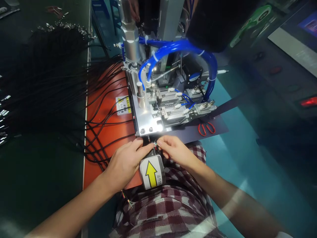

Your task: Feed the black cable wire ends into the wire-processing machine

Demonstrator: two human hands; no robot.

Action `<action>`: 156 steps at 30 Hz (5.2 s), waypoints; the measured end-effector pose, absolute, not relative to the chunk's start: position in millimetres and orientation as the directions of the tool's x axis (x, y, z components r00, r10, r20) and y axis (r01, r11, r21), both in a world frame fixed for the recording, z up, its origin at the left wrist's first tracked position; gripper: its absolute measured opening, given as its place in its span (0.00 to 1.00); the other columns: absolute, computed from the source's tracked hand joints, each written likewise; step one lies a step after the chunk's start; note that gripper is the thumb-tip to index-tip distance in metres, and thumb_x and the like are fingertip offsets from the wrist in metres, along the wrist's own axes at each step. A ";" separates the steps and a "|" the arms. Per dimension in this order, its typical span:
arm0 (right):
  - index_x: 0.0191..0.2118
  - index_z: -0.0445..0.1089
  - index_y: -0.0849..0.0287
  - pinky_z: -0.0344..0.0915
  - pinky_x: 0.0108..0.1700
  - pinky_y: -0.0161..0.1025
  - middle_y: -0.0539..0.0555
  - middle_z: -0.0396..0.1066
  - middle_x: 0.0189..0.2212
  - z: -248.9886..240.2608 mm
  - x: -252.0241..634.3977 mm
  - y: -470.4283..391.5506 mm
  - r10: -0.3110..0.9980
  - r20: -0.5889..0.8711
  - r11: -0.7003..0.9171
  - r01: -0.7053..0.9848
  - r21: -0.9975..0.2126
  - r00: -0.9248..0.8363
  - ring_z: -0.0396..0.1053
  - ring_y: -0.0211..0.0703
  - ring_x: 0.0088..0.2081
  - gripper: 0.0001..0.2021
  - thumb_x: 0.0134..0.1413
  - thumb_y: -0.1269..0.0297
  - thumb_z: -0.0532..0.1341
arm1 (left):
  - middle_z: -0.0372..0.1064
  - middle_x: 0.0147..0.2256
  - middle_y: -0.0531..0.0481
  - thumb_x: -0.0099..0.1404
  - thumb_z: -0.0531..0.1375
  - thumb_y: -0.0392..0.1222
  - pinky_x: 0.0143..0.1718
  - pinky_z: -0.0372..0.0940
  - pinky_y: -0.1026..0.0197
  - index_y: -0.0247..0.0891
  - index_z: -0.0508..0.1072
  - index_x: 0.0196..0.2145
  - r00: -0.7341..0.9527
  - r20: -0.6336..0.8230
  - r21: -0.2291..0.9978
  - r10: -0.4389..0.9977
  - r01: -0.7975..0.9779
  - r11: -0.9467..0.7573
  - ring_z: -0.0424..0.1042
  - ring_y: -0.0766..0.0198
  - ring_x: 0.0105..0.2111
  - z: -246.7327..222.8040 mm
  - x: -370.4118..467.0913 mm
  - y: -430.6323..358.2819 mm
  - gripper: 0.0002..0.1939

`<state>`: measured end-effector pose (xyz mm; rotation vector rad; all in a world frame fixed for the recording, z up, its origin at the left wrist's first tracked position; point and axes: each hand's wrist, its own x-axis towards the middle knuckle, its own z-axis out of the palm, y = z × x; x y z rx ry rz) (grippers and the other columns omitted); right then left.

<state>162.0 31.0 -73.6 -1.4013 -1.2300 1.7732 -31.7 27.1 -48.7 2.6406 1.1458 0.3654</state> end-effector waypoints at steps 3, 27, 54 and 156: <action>0.25 0.60 0.60 0.46 0.20 0.32 0.43 0.56 0.13 -73.1 161.1 32.0 0.837 -0.449 -0.450 0.074 -0.890 -0.313 0.51 0.32 0.16 0.12 0.55 0.59 0.55 | 0.63 0.30 0.48 0.66 0.46 0.30 0.26 0.63 0.62 0.40 0.70 0.49 0.666 0.107 0.294 0.738 0.688 -0.663 0.65 0.62 0.27 -48.4 -31.4 27.0 0.20; 0.25 0.60 0.58 0.53 0.22 0.32 0.44 0.59 0.14 -74.4 162.8 31.6 0.872 -0.394 -0.344 0.208 -0.916 -0.289 0.56 0.34 0.17 0.12 0.58 0.61 0.54 | 0.64 0.29 0.48 0.68 0.44 0.32 0.24 0.60 0.64 0.38 0.71 0.48 0.703 0.140 0.162 0.698 0.679 -0.716 0.63 0.64 0.24 -47.2 -30.2 27.7 0.20; 0.26 0.62 0.59 0.58 0.25 0.34 0.47 0.62 0.22 -82.0 158.3 24.3 0.897 -0.392 -0.395 0.029 -0.918 -0.205 0.62 0.35 0.20 0.13 0.55 0.55 0.56 | 0.70 0.31 0.45 0.68 0.45 0.31 0.27 0.64 0.63 0.32 0.71 0.44 0.736 0.238 0.216 0.633 0.596 -0.774 0.68 0.64 0.27 -48.9 -34.9 33.0 0.16; 0.24 0.62 0.60 0.44 0.22 0.32 0.42 0.55 0.13 -89.4 138.2 16.2 0.863 -0.480 -0.503 -0.342 -0.794 -0.154 0.48 0.31 0.17 0.16 0.48 0.53 0.63 | 0.67 0.33 0.44 0.64 0.47 0.29 0.31 0.68 0.60 0.34 0.70 0.46 0.574 0.174 0.433 0.801 0.686 -0.585 0.68 0.61 0.32 -48.9 -28.9 16.6 0.18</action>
